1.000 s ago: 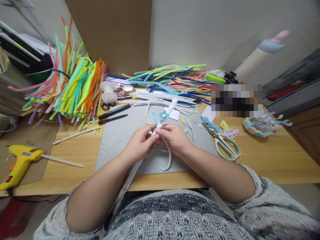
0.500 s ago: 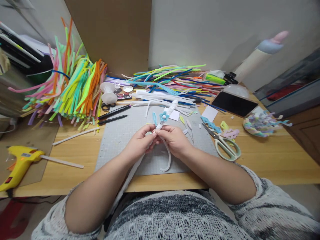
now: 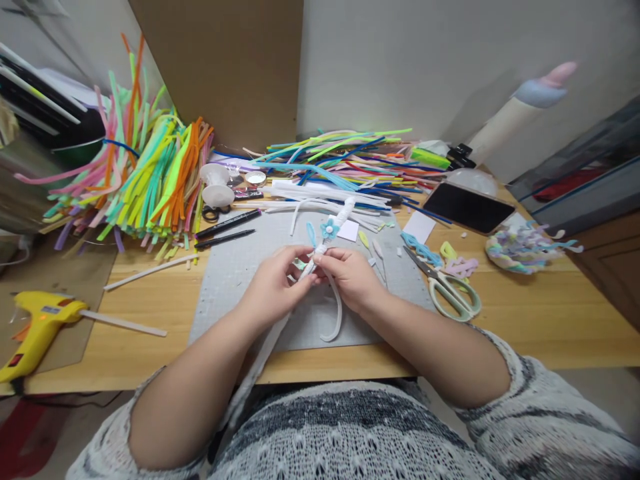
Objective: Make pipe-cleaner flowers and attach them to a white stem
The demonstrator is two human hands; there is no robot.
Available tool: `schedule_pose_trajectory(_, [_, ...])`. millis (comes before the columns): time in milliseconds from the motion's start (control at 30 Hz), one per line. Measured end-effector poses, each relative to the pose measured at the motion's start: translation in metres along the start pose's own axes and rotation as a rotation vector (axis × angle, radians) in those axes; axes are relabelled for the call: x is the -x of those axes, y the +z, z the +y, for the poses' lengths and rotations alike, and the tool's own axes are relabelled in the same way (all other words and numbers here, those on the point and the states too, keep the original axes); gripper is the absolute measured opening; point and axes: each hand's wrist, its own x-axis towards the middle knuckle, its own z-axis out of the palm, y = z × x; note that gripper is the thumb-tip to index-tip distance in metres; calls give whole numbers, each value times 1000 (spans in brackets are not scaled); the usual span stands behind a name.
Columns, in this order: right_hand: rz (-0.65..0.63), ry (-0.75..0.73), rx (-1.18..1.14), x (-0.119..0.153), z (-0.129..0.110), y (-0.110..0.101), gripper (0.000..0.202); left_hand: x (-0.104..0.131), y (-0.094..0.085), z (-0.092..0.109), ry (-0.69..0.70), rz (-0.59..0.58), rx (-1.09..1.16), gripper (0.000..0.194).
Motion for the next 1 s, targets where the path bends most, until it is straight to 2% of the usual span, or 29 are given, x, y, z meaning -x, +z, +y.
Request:
schedule_pose_trajectory(200, [12, 27, 2, -3, -1, -3, 30, 0, -7, 1, 158, 4, -201, 4])
schedule_pose_trajectory(467, [14, 28, 14, -4, 0, -3, 29, 1, -9, -5, 265, 38, -362, 15])
schedule_pose_trajectory(600, [9, 27, 24, -3, 0, -3, 28, 1, -10, -4, 241, 64, -429, 16])
schedule_pose_trajectory(700, [12, 26, 20, -3, 1, -3, 28, 1, -11, 0, 220, 73, -399, 13])
schedule_pose_trajectory(867, [16, 26, 15, -3, 1, -3, 28, 2, -13, 4, 141, 27, -247, 8])
schedule_pose_trajectory(1000, [18, 31, 20, -2, 0, -2, 28, 1, -12, 5, 83, -18, -217, 4])
